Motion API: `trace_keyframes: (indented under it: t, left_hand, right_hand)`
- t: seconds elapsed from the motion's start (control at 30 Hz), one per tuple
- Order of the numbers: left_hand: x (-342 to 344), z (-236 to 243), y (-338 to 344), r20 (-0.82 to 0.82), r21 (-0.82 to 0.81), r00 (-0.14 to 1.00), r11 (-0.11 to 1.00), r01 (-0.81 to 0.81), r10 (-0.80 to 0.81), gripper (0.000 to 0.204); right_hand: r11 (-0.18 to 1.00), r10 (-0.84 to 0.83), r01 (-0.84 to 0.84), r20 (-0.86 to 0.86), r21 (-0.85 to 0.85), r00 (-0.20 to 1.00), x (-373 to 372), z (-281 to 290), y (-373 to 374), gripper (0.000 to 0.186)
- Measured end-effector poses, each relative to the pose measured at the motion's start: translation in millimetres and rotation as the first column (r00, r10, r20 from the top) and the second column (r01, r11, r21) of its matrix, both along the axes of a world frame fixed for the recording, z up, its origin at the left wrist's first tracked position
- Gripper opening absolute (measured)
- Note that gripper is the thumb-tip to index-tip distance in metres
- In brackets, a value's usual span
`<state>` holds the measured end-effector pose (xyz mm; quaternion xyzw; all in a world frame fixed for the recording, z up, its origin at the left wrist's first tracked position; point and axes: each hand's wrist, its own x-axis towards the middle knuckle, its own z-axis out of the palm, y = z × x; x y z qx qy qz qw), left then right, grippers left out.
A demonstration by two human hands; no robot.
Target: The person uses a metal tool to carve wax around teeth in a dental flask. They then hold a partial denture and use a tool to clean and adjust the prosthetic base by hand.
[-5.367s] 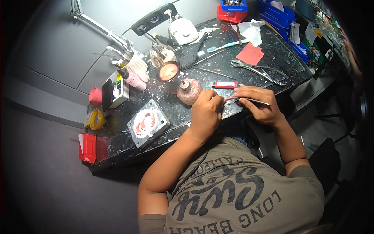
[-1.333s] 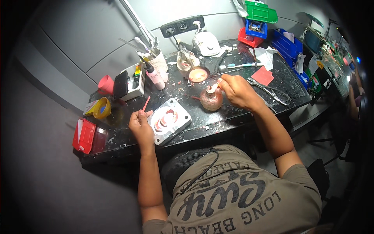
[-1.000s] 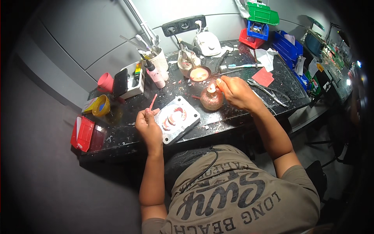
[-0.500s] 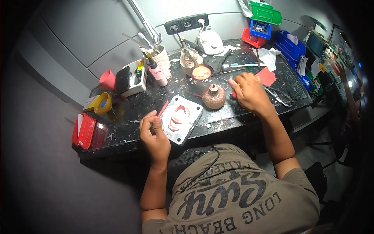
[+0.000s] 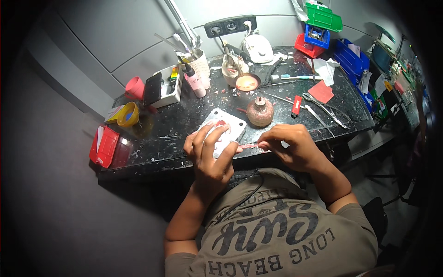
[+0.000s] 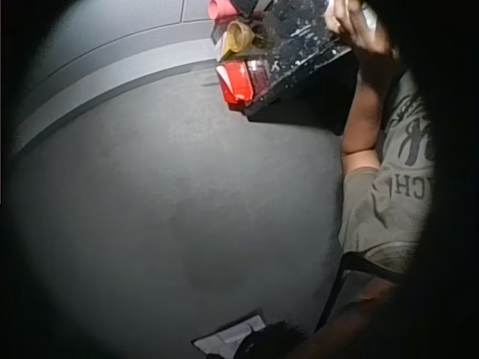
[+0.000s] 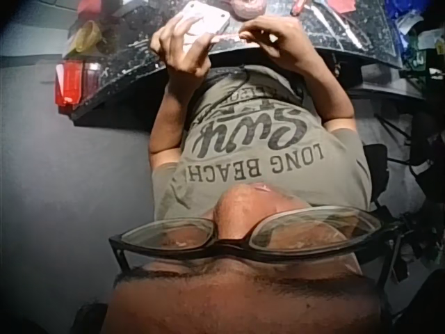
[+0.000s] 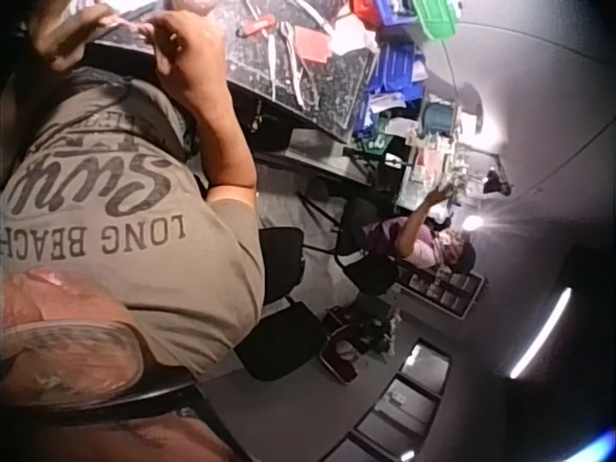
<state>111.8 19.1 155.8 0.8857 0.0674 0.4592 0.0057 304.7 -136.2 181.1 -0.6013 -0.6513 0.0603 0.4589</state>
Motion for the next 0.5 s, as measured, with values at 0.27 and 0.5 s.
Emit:
trace_keyframes:
  t: [0.27, 0.5]
  left_hand:
    - [-1.1, -5.1, 4.0, -0.006, -0.05, 0.999, 0.998, 0.036, -0.037, 0.012]
    - [-5.7, -8.1, 36.1, -0.021, -0.06, 0.995, 0.993, 0.1, -0.101, 0.032]
  right_hand:
    - [0.999, 0.036, -0.036, 0.022, 0.008, 0.999, -0.2, -3.4, 0.6, 0.013]
    - [0.991, -0.129, 0.128, 0.026, 0.025, 0.991, 8.8, 3.2, -3.8, 0.011]
